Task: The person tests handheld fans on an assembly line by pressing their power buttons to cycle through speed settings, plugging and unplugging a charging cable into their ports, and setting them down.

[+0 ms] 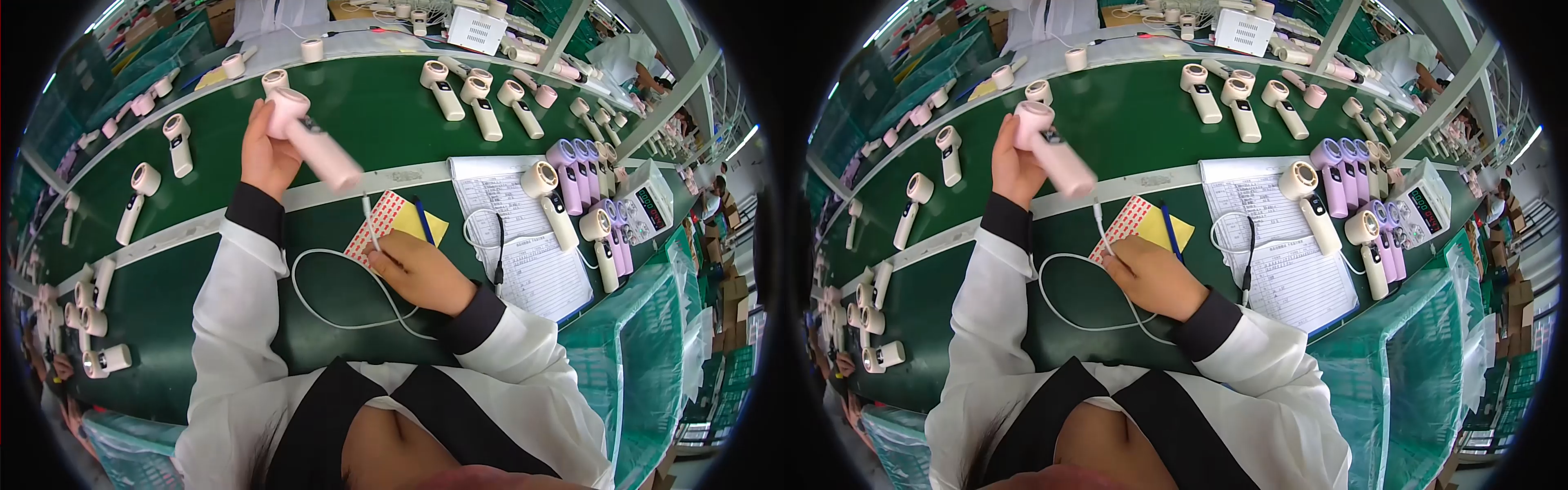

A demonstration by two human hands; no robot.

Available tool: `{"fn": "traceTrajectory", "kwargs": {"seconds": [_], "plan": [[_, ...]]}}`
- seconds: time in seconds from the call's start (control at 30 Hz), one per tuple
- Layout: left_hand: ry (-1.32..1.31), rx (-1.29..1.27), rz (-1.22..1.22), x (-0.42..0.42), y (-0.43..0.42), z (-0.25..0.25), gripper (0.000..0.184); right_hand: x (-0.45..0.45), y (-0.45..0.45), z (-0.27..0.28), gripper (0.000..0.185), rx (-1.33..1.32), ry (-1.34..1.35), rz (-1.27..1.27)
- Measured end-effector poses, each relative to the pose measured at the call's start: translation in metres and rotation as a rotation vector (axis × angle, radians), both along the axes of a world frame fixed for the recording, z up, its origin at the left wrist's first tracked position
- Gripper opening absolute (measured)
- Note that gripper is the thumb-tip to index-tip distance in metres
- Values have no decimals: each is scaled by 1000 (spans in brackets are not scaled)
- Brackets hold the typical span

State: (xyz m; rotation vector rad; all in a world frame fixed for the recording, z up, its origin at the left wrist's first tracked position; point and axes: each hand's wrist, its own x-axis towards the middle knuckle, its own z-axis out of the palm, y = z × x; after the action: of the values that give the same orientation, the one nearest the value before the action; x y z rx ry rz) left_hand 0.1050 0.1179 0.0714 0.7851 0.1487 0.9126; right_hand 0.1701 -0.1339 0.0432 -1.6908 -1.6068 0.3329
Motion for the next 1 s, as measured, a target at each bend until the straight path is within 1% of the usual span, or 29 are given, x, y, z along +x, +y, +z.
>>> {"fn": "traceTrajectory", "kwargs": {"seconds": [0.03, 0.07, 0.13, 0.2, 0.23, 0.27, 0.3, 0.33, 0.37, 0.4, 0.43, 0.47, 0.53, 0.57, 0.7, 0.73, 0.87, 0.9, 1.0], "plan": [[15, 20, 1, -4, -4, -2, 30, 1, 0, -1, 19, -11, -61, -5], [38, -23, -15, -8, -8, -8, 30, 0, -1, 3, 19, -14, -58, -9], [52, -64, -42, -18, -16, -16, 30, 3, 1, 28, 20, 67, -269, 7], [35, -349, -205, -43, -19, -23, 32, 16, 8, 48, 22, 143, -484, 31], [19, -316, -160, -56, -29, -22, 32, 42, 21, 45, 23, 90, -337, 1], [0, -284, -114, -69, -40, -23, 33, 69, 37, 54, 25, 67, -288, 3], [-7, -289, -117, -85, -44, -33, 33, 95, 55, 67, 27, -68, -318, -153], [-121, -436, -328, -103, -45, -45, 35, 122, 75, 82, 29, -200, -349, -308], [-234, -575, -540, -116, -50, -54, 36, 160, 93, 77, 35, -210, -460, -456], [-126, -658, -349, -123, -67, -47, 38, 160, 93, 77, 35, -209, -461, -458], [-15, -732, -156, -131, -83, -36, 41, 160, 93, 77, 34, -186, -386, -448], [-15, -725, -158, -143, -92, -33, 41, 160, 93, 78, 33, -158, -313, -436], [-57, -673, -303, -162, -99, -28, 55, 159, 93, 79, 31, -86, -166, -405], [-57, -664, -301, -166, -98, -23, 55, 159, 92, 80, 29, -56, -92, -386], [17, -807, -190, -171, -110, -14, 55, 157, 90, 81, 26, 26, 208, -315], [14, -808, -184, -172, -110, -14, 55, 156, 89, 81, 25, 45, 280, -291], [7, -814, -376, -172, -113, -18, 47, 152, 83, 80, 22, 80, 553, -204], [-4, -822, -370, -172, -113, -18, 47, 151, 81, 79, 22, 88, 618, -180], [-57, -565, -444, -176, -116, -22, 44, 146, 74, 77, 21, 74, 820, -99]]}}
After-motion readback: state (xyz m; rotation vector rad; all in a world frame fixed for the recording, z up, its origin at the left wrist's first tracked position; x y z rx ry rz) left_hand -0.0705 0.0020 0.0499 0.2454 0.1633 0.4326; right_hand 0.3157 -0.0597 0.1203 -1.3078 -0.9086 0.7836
